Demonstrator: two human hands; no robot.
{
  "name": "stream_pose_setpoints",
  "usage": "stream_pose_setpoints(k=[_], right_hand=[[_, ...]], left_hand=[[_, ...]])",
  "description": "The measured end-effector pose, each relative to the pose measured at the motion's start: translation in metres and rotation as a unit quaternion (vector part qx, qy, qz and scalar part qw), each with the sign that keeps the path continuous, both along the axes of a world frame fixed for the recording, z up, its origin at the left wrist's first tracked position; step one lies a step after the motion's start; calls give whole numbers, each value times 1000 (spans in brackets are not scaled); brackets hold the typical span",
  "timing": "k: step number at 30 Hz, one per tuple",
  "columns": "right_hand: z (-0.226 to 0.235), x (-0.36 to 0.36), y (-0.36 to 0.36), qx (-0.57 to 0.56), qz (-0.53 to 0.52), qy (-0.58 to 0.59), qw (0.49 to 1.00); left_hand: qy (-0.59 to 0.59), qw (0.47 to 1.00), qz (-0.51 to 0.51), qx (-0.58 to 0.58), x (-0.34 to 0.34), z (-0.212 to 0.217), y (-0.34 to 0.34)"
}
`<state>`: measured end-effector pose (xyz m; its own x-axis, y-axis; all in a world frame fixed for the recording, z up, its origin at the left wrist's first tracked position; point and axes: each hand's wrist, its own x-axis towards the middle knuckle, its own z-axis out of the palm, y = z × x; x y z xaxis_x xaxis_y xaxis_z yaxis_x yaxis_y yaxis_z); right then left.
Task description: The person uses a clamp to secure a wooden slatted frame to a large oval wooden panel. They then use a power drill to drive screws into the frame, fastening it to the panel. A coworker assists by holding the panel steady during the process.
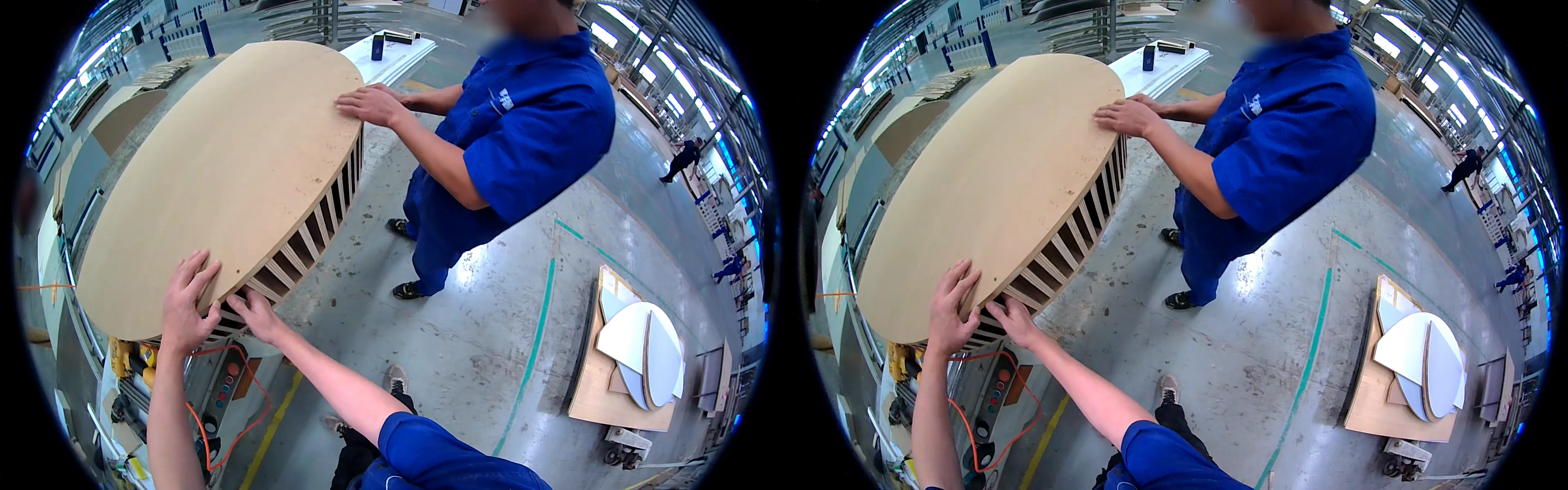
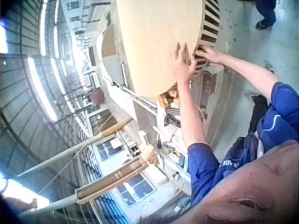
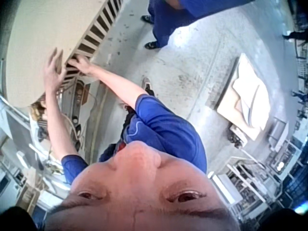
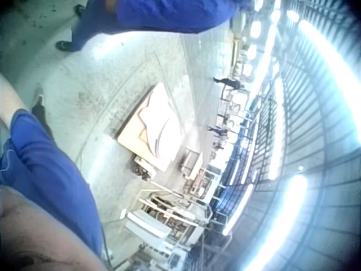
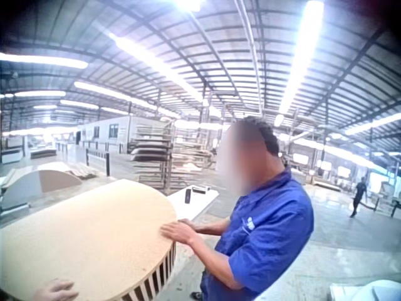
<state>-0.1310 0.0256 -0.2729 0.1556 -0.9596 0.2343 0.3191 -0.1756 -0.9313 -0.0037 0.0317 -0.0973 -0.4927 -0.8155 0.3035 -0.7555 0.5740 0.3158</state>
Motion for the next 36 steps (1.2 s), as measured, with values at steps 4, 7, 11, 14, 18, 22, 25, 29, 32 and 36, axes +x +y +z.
stream_pose_setpoints(k=[4,7,11,14,18,22,25,29,32,36], right_hand=[[7,-3,2,-1,-20,30,999],[9,0,2,-9,-45,29,999],[6,2,0,-20,-54,39,998],[3,0,0,10,-19,38,999],[3,-2,0,-4,-15,40,999],[6,0,1,-25,-41,31,998],[7,1,2,-37,-56,22,998],[7,-2,2,-16,-24,28,999],[6,-3,1,-27,-25,17,999],[7,-3,1,-24,-26,27,999]], left_hand=[[-5,1000,10,9,0,0,-1],[-10,1000,11,9,0,0,0],[-11,1000,0,-5,-1,-1,-1],[-1,1000,1,-2,-1,-2,-2],[-5,1000,3,-3,0,-1,-1],[-28,999,16,-9,-1,0,1],[-50,998,19,-18,-2,2,1],[-29,1000,8,2,-4,3,0],[-33,999,5,-4,-4,3,-1],[-21,1000,10,7,-5,2,0]])
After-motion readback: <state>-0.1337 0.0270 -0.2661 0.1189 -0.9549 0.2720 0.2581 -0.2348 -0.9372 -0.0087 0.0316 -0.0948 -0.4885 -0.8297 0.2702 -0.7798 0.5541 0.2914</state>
